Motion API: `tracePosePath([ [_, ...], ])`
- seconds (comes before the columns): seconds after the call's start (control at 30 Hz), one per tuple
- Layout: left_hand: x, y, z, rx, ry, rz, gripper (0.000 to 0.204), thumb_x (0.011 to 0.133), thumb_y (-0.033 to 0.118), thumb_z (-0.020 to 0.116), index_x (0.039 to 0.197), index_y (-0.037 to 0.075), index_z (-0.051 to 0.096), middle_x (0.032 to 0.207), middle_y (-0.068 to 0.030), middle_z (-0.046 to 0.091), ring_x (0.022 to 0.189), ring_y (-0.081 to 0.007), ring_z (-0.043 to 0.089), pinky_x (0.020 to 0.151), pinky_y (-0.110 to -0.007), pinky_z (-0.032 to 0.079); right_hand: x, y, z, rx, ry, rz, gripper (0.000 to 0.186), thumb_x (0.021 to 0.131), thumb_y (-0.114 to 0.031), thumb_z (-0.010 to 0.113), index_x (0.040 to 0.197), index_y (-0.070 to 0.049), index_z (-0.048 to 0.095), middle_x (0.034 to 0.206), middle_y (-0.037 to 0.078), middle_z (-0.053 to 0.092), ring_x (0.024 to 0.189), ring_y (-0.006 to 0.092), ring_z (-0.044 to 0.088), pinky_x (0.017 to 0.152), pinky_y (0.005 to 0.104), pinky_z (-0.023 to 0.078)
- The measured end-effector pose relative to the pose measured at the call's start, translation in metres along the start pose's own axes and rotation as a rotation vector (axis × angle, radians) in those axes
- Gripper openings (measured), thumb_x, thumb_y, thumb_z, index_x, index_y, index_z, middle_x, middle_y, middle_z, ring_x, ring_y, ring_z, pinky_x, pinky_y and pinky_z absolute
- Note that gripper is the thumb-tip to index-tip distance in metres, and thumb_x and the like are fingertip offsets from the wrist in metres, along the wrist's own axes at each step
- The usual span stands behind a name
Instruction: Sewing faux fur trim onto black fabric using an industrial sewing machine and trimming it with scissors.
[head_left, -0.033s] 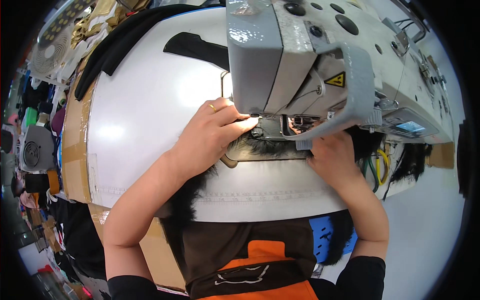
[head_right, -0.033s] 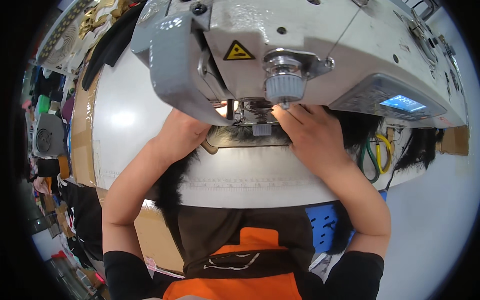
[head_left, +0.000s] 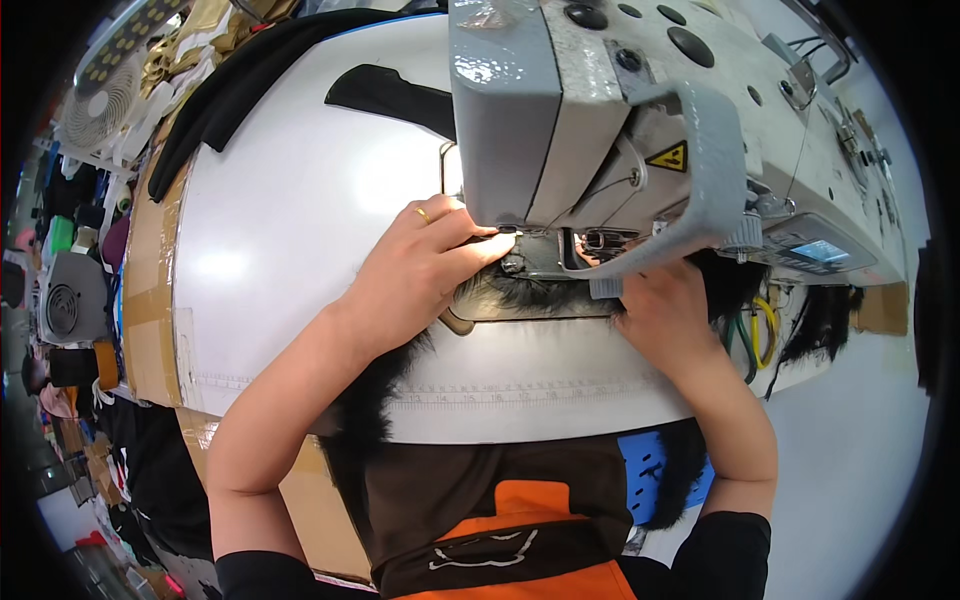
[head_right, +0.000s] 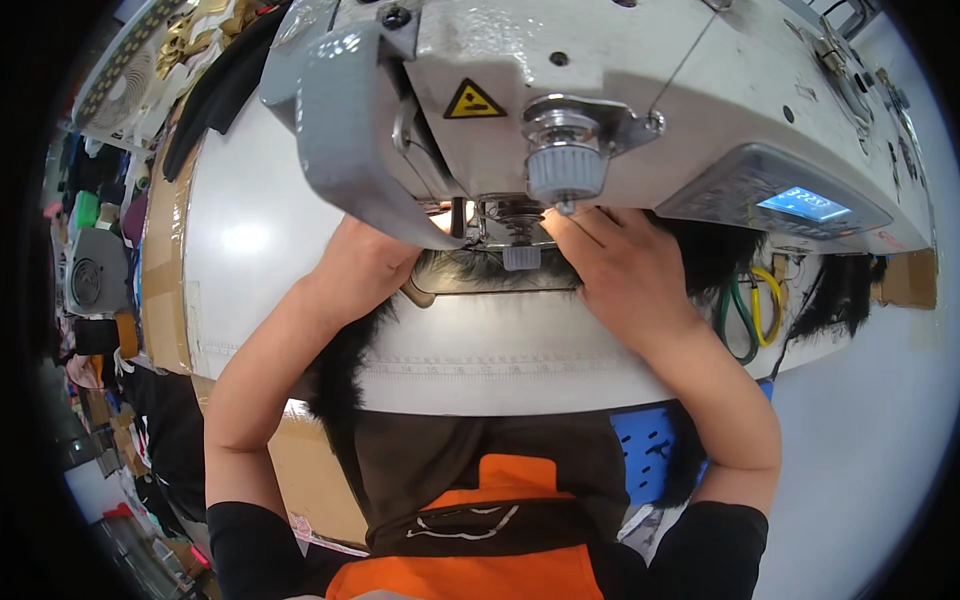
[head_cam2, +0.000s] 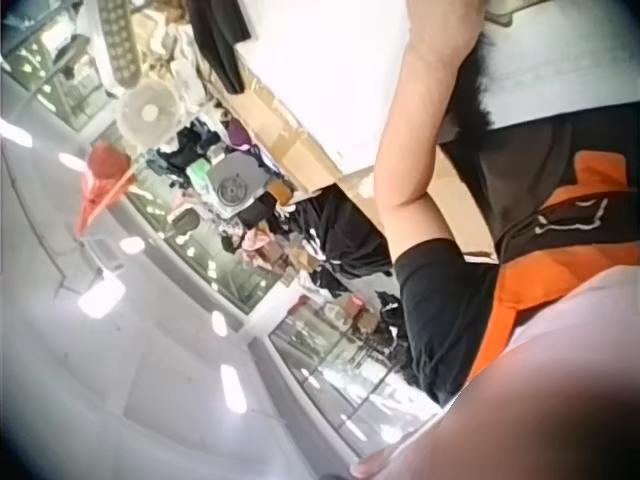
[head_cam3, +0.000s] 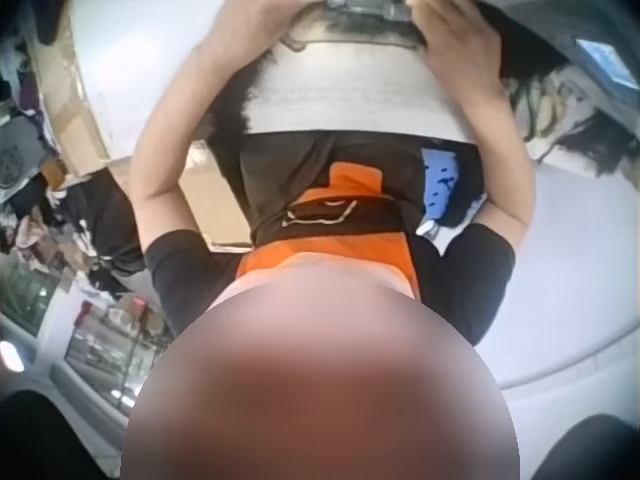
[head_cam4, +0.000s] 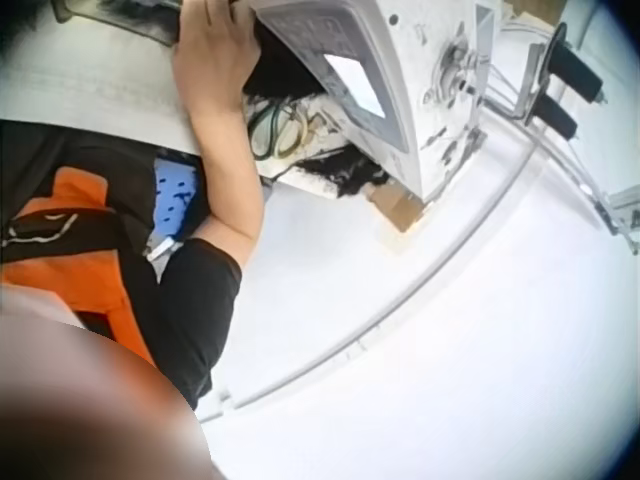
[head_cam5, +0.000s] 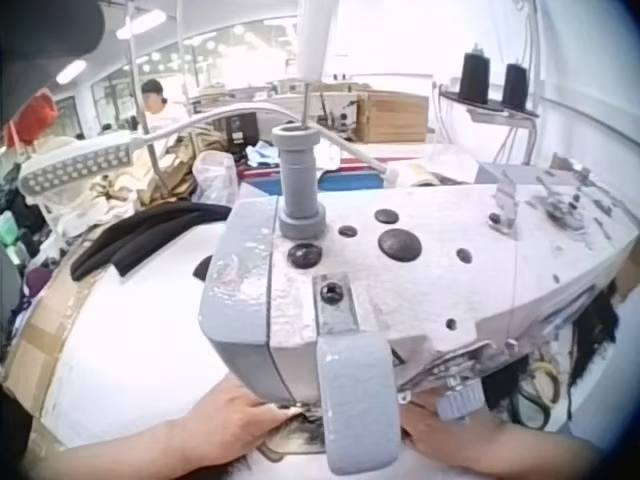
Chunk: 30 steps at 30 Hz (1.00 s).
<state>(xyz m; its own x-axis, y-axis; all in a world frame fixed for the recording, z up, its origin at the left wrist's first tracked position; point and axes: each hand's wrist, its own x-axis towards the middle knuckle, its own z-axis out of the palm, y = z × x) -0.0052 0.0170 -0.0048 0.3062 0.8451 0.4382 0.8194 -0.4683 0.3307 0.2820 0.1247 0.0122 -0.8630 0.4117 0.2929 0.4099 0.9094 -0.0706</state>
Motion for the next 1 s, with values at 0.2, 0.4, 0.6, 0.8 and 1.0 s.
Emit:
tracePosePath([
  [0.2,-0.0008,-0.0006,0.0015,-0.001,0.006,-0.007,0.045,0.076,0.001,0.072,0.120,0.009,0.074,0.098,-0.0043,0.062,0.097,-0.0271,0.061,0.092,-0.039,0.052,0.0006,0.0012,0.0032,0.024,0.065,-0.025,0.061,0.065,0.000,0.075,0.124,-0.011,0.073,0.120,0.003,0.073,0.105,0.0249,0.068,0.084,0.0359,0.059],
  [0.4,0.0041,0.0041,-0.0007,0.009,-0.007,0.013,0.042,0.076,0.002,0.072,0.117,0.009,0.075,0.102,-0.0039,0.065,0.098,-0.0262,0.061,0.093,-0.038,0.052,0.0006,0.0007,0.0034,0.030,0.047,-0.008,0.059,0.066,0.002,0.073,0.123,-0.011,0.073,0.121,0.003,0.073,0.106,0.0255,0.068,0.084,0.0367,0.059],
  [0.6,0.0038,0.0047,-0.0017,0.036,0.029,0.042,0.038,0.080,0.005,0.069,0.117,0.008,0.074,0.105,-0.0026,0.067,0.101,-0.0253,0.063,0.095,-0.038,0.052,0.0014,-0.0013,0.0023,0.030,0.050,0.004,0.057,0.066,0.002,0.072,0.122,-0.011,0.072,0.123,0.002,0.072,0.103,0.0257,0.068,0.082,0.0366,0.060],
  [0.8,0.0006,-0.0004,-0.0033,0.013,0.039,0.019,0.037,0.082,0.005,0.067,0.118,0.010,0.074,0.107,0.0000,0.068,0.104,-0.0222,0.064,0.096,-0.037,0.052,0.0021,0.0036,0.0057,0.014,0.045,-0.021,0.057,0.067,0.000,0.071,0.122,-0.011,0.072,0.122,0.001,0.073,0.096,0.0261,0.069,0.079,0.0375,0.059],
  [1.0,0.0041,-0.0002,-0.0061,0.103,0.021,0.059,0.038,0.083,0.006,0.067,0.120,0.010,0.074,0.111,0.0022,0.069,0.107,-0.0211,0.063,0.095,-0.036,0.052,0.0030,0.0042,0.0053,0.049,0.009,0.023,0.049,0.068,0.002,0.069,0.116,-0.009,0.071,0.118,0.002,0.075,0.093,0.0285,0.069,0.077,0.0398,0.058],
])
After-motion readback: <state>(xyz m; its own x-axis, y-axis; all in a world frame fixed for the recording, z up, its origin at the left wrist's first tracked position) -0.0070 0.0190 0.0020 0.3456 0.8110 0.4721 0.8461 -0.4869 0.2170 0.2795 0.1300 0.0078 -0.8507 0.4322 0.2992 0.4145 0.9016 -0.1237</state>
